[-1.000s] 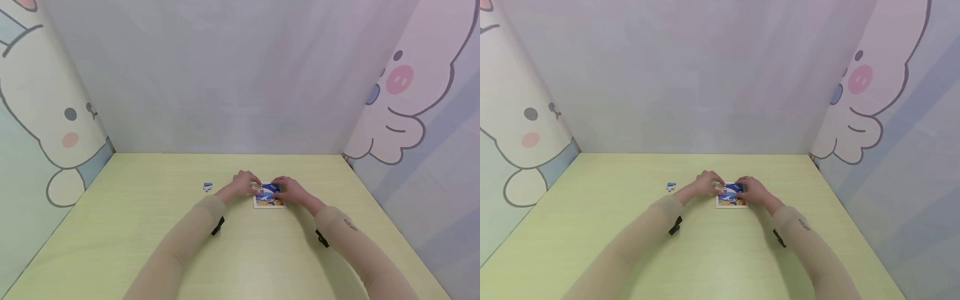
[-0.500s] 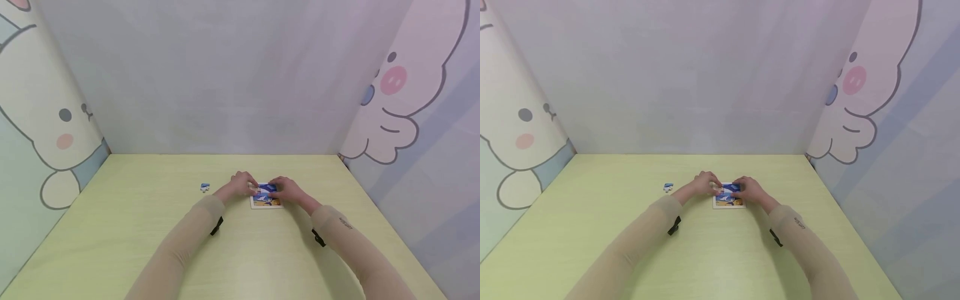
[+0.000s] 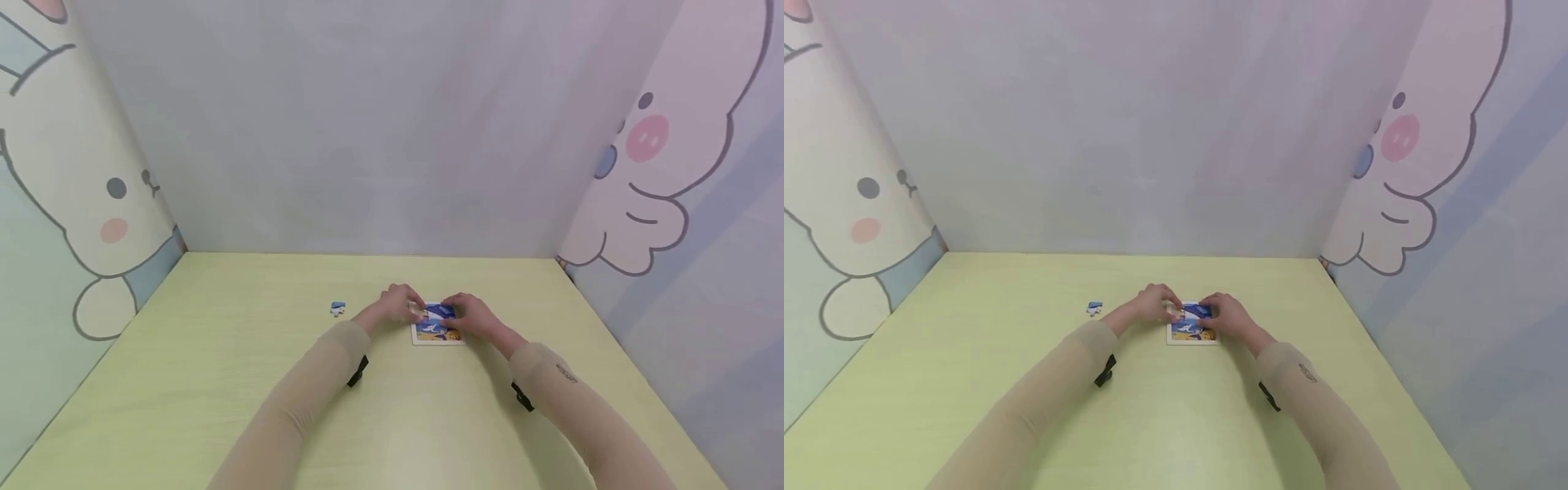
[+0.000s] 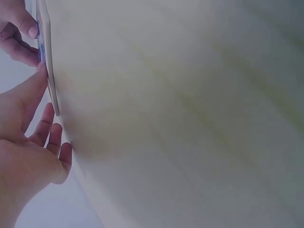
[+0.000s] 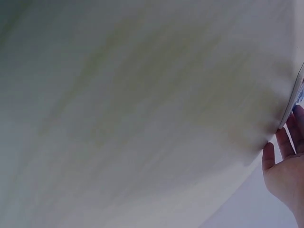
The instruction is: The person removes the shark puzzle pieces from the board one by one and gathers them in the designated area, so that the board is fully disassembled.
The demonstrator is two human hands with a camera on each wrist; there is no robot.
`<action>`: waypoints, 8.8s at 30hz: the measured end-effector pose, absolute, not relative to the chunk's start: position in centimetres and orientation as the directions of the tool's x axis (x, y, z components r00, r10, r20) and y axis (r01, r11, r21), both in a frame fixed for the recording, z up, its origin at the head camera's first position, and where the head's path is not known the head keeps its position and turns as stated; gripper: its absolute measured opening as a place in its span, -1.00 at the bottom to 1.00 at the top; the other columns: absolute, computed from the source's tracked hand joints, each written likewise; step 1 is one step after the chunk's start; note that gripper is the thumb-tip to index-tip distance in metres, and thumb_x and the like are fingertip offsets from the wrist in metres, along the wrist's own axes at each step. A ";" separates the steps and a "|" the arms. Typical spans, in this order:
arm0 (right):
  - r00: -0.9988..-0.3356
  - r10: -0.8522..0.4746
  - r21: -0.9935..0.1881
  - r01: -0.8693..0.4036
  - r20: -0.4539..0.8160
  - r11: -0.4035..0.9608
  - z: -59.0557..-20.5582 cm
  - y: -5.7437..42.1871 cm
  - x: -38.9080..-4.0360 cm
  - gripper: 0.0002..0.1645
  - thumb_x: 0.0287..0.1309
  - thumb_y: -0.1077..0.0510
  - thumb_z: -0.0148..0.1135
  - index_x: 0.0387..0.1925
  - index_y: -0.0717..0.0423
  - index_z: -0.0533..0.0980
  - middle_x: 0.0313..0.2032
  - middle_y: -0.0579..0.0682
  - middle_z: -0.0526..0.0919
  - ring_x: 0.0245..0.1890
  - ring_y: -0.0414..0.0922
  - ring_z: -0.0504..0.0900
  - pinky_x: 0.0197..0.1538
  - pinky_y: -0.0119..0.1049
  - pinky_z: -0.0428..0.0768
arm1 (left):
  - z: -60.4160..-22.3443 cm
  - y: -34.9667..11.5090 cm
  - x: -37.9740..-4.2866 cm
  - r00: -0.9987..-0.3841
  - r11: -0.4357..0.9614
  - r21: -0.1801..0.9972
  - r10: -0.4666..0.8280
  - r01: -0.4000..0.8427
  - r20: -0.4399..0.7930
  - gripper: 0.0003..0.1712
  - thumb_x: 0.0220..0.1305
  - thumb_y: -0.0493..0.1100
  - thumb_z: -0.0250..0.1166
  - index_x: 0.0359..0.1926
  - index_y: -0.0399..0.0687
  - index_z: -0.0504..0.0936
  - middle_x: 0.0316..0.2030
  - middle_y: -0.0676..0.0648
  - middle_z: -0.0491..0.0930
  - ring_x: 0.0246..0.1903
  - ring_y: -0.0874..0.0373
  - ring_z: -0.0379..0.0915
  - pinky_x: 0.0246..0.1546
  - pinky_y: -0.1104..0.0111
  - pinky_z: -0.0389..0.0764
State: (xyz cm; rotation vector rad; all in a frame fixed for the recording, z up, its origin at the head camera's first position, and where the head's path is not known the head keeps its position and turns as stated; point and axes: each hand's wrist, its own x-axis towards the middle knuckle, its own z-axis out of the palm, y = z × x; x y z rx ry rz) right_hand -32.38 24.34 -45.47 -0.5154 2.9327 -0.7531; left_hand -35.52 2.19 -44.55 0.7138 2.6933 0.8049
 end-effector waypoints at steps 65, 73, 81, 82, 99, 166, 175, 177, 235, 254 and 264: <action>-0.930 -0.366 -0.444 -0.338 0.024 0.830 -45.4 24.4 -32.3 -0.35 0.04 -0.07 0.37 0.11 0.19 0.50 0.09 0.18 0.52 0.12 0.15 0.46 0.19 0.06 0.36 | -43.6 2.2 -36.4 -0.733 0.523 0.700 0.681 0.486 0.000 -0.76 0.30 -0.22 0.20 -0.02 0.07 0.53 -0.30 0.01 0.57 -0.31 0.19 0.45 -0.24 0.42 0.45; -0.933 -0.361 -0.449 -0.323 0.002 0.833 -45.5 24.3 -32.5 -0.36 0.05 -0.07 0.36 0.11 0.19 0.50 0.10 0.18 0.52 0.15 0.15 0.44 0.21 0.08 0.34 | -42.3 0.4 -36.2 -0.699 0.495 0.686 0.715 0.534 0.029 -0.75 0.32 -0.16 0.19 0.01 0.09 0.53 -0.24 0.04 0.58 -0.20 0.20 0.45 -0.07 0.34 0.45; -0.934 -0.357 -0.437 -0.319 -0.004 0.841 -45.5 24.4 -32.6 -0.34 0.06 -0.09 0.35 0.14 0.18 0.48 0.13 0.20 0.49 0.16 0.18 0.42 0.22 0.09 0.32 | -42.2 -2.0 -36.3 -0.700 0.494 0.687 0.713 0.533 0.030 -0.77 0.32 -0.13 0.20 -0.02 0.12 0.57 -0.27 0.10 0.60 -0.20 0.25 0.48 -0.09 0.33 0.46; -0.932 -0.362 -0.436 -0.326 0.001 0.839 -45.5 24.4 -32.6 -0.34 0.06 -0.08 0.35 0.14 0.18 0.48 0.13 0.20 0.49 0.16 0.19 0.42 0.22 0.09 0.32 | -42.2 -2.4 -36.4 -0.702 0.495 0.688 0.712 0.530 0.029 -0.78 0.31 -0.13 0.20 -0.02 0.12 0.57 -0.27 0.10 0.60 -0.21 0.25 0.48 -0.09 0.33 0.47; -0.929 -0.370 -0.440 -0.338 0.012 0.832 -45.5 24.4 -32.5 -0.35 0.06 -0.05 0.36 0.13 0.20 0.48 0.13 0.21 0.48 0.17 0.19 0.41 0.22 0.07 0.33 | -42.9 -8.8 -36.3 -0.804 0.577 0.699 0.594 0.424 -0.003 -0.79 0.26 -0.17 0.26 -0.08 0.06 0.61 -0.31 0.06 0.62 -0.24 0.19 0.49 -0.16 0.32 0.47; -0.848 -0.518 -0.469 -0.416 -0.108 0.779 -44.4 27.9 -33.2 -0.09 0.02 -0.21 0.33 0.32 0.13 0.28 0.36 0.17 0.21 0.38 0.22 0.08 0.35 0.17 0.01 | -41.4 -7.0 -36.7 -0.812 0.671 0.554 0.583 0.492 0.016 -0.63 0.14 -0.11 0.37 -0.01 -0.09 0.61 -0.04 -0.10 0.59 0.04 -0.06 0.38 0.15 -0.06 0.15; -0.857 -0.509 -0.482 -0.413 -0.081 0.773 -45.0 28.3 -33.7 -0.23 0.07 -0.11 0.32 0.28 0.07 0.35 0.34 0.15 0.27 0.37 0.20 0.11 0.34 0.17 0.03 | -40.7 -2.2 -36.0 -0.827 0.684 0.526 0.558 0.506 0.069 -0.58 0.11 -0.06 0.40 0.01 -0.03 0.61 -0.01 -0.08 0.58 0.10 -0.06 0.32 0.12 -0.11 0.14; -0.859 -0.504 -0.487 -0.405 -0.086 0.774 -45.1 28.3 -33.8 -0.23 0.07 -0.12 0.33 0.28 0.05 0.35 0.34 0.13 0.27 0.38 0.19 0.11 0.34 0.17 0.03 | -40.8 -1.3 -35.7 -0.832 0.688 0.527 0.550 0.499 0.071 -0.56 0.09 -0.05 0.41 0.02 -0.02 0.61 0.00 -0.08 0.57 0.10 -0.06 0.31 0.11 -0.10 0.15; -0.871 -0.478 -0.499 -0.366 -0.114 0.786 -44.7 27.8 -33.5 -0.28 0.13 -0.01 0.30 0.29 0.09 0.31 0.35 0.17 0.24 0.38 0.21 0.07 0.33 0.21 0.01 | -44.6 5.5 -35.4 -0.783 0.710 0.495 0.615 0.501 -0.090 -0.68 0.13 0.04 0.37 -0.05 0.26 0.66 0.15 0.05 0.40 0.19 0.06 0.15 0.17 0.07 0.12; -0.881 -0.451 -0.506 -0.327 -0.143 0.798 -44.6 27.7 -33.4 -0.22 0.12 0.00 0.31 0.33 0.07 0.26 0.37 0.13 0.22 0.40 0.17 0.05 0.35 0.17 0.00 | -44.5 5.4 -35.8 -0.804 0.651 0.581 0.594 0.489 0.011 -0.64 0.19 -0.10 0.33 0.04 0.18 0.60 -0.08 0.19 0.57 0.09 0.14 0.29 0.22 0.07 0.11; -0.876 -0.464 -0.508 -0.343 -0.130 0.790 -44.7 27.5 -33.4 -0.30 0.12 0.00 0.32 0.28 0.02 0.33 0.35 0.10 0.26 0.39 0.15 0.08 0.35 0.17 0.01 | -44.3 5.6 -35.7 -0.806 0.640 0.567 0.587 0.518 0.073 -0.84 0.26 -0.12 0.26 -0.15 0.15 0.69 -0.20 0.17 0.66 -0.12 0.25 0.45 0.18 0.12 0.23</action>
